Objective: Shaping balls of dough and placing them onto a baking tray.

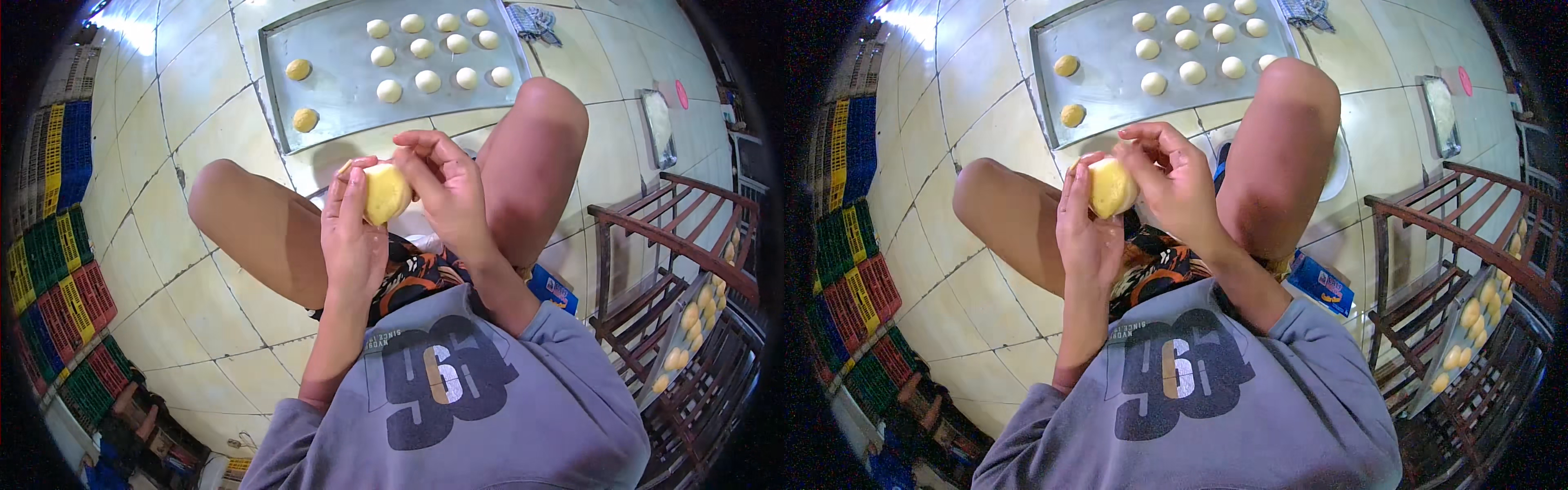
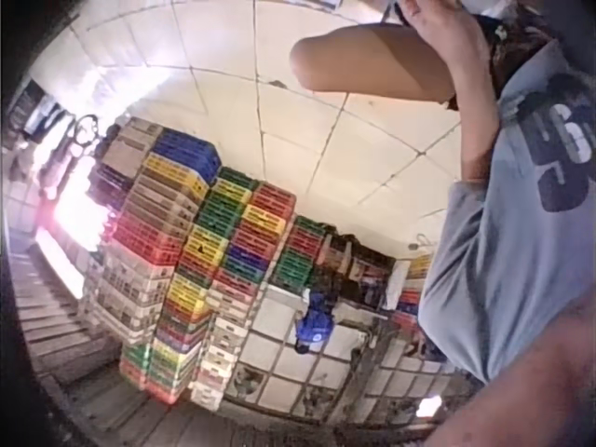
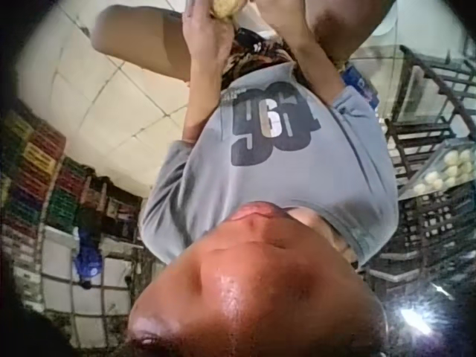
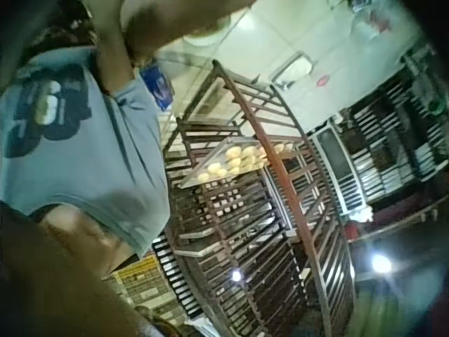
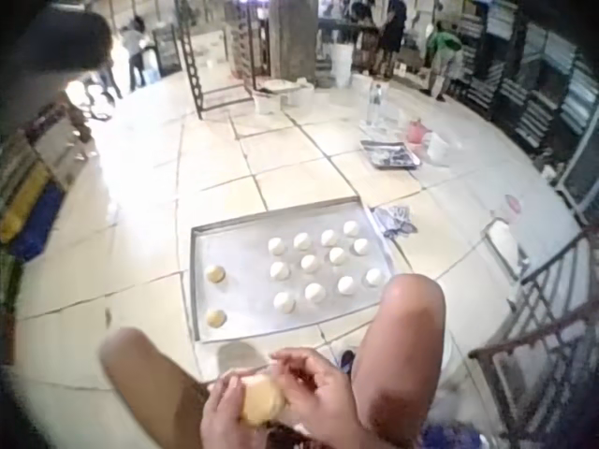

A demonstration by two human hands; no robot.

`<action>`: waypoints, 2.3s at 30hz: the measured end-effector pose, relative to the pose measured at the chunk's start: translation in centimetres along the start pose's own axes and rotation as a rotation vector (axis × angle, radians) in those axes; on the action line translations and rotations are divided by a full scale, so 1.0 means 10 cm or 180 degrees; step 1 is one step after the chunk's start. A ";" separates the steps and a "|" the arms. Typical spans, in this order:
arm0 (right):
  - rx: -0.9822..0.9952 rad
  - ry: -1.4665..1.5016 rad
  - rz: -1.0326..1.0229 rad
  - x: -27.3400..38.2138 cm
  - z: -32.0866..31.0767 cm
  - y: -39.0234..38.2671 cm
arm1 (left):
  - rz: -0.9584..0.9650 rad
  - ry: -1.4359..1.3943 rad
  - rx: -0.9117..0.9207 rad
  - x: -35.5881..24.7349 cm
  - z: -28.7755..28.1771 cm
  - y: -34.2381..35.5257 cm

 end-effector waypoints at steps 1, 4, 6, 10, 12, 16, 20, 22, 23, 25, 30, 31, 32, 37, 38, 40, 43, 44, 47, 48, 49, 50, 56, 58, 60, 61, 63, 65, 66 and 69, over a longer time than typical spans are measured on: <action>-0.0184 0.0028 -0.0026 -0.03 0.00 -0.02 | 0.0028 -0.0273 -0.0185 0.00 0.03 0.00; -0.0550 0.0084 -0.0077 -0.05 -0.02 -0.06 | 0.0086 -0.0822 -0.0556 0.01 0.04 -0.01; -0.0551 0.0309 -0.0110 -0.01 -0.04 -0.05 | -0.0098 -0.0683 -0.0286 0.02 0.01 0.00; -0.0334 0.0068 -0.0205 0.03 -0.11 -0.04 | -0.0294 -0.0387 -0.0103 0.07 -0.05 0.00; 0.0099 -0.0862 -0.0339 0.06 -0.11 -0.03 | -0.0323 -0.0073 -0.0263 0.08 -0.10 0.01; 0.0222 -0.1204 -0.0310 0.06 -0.03 -0.04 | -0.0270 0.0120 -0.0128 0.10 -0.04 0.01; 0.0029 -0.0630 -0.0041 -0.05 -0.03 -0.02 | -0.0232 0.0085 0.0021 0.09 0.02 0.00; -0.0153 0.0279 0.0287 -0.20 -0.06 -0.01 | -0.0272 -0.0057 -0.0119 0.10 0.00 -0.03; -0.0246 0.0733 0.0450 -0.26 -0.07 -0.01 | -0.0293 -0.0129 -0.0187 0.10 0.00 -0.03; -0.0183 0.0395 0.0338 -0.20 -0.04 -0.04 | -0.0287 -0.0111 -0.0226 0.10 0.00 -0.03; -0.0064 -0.0308 0.0078 -0.12 0.03 -0.08 | -0.0266 -0.0079 -0.0293 0.11 -0.02 -0.04; -0.0135 -0.0004 0.0145 -0.16 0.00 -0.06 | -0.0257 -0.0104 -0.0244 0.10 -0.03 -0.04; -0.0206 0.0300 0.0209 -0.20 -0.01 -0.05 | -0.0247 -0.0129 -0.0194 0.10 -0.04 -0.05; -0.0334 0.0196 -0.0134 -0.15 0.08 -0.09 | -0.0132 -0.0691 -0.0374 0.15 -0.07 -0.06; -0.0352 0.0058 -0.0272 -0.12 0.09 -0.10 | -0.0094 -0.0870 -0.0447 0.16 -0.08 -0.06; -0.0374 0.0131 -0.0186 -0.12 0.09 -0.10 | -0.0124 -0.0912 -0.0408 0.18 -0.08 -0.06; -0.0413 0.0360 0.0056 -0.13 0.08 -0.07 | -0.0183 -0.1028 -0.0289 0.19 -0.06 -0.05; -0.0414 0.0361 0.0057 -0.12 0.07 -0.06 | -0.0184 -0.1027 -0.0290 0.18 -0.07 -0.05; -0.0487 0.0762 0.0221 -0.13 0.04 -0.05 | -0.0203 -0.1284 -0.0382 0.16 -0.06 -0.04; -0.0511 0.0895 0.0277 -0.14 0.04 -0.05 | -0.0209 -0.1371 -0.0413 0.16 -0.06 -0.04; -0.0510 0.0897 0.0279 -0.15 0.05 -0.06 | -0.0208 -0.1370 -0.0416 0.15 -0.05 -0.04; -0.0511 0.0556 0.0084 -0.14 0.08 -0.07 | -0.0210 -0.1427 -0.0394 0.15 -0.02 -0.05; -0.0541 0.0270 -0.0147 -0.09 0.09 -0.08 | -0.0241 -0.1858 -0.0372 0.17 0.03 -0.07; -0.0562 0.1010 0.0205 -0.13 0.07 -0.06 | -0.0261 -0.2119 -0.0417 0.18 0.03 -0.07; -0.0515 0.0745 0.0041 -0.15 0.09 -0.09 | -0.0263 -0.2221 -0.0409 0.20 0.03 -0.07; -0.0471 0.0477 -0.0121 -0.16 0.12 -0.12 | -0.0269 -0.2326 -0.0402 0.21 0.03 -0.06; -0.0383 -0.0059 -0.0442 -0.14 0.16 -0.15 | -0.0282 -0.2535 -0.0390 0.23 0.04 -0.06; -0.0392 0.0172 -0.0359 -0.15 0.15 -0.12 | -0.0250 -0.2533 -0.0432 0.18 0.06 -0.07; -0.0395 0.0402 -0.0281 -0.16 0.14 -0.09 | -0.0211 -0.2532 -0.0469 0.14 0.08 -0.07; -0.0394 0.0866 -0.0130 -0.16 0.12 -0.05 | -0.0124 -0.2524 -0.0542 0.08 0.09 -0.08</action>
Point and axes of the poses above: each hand's wrist, its own y-axis towards the middle knuckle, its own z-axis out of the palm, x = y × z, the point moved 5 cm from there along y, towards the middle knuckle, and after that the axes turned 11 degrees about x, right-handed, at the moved point
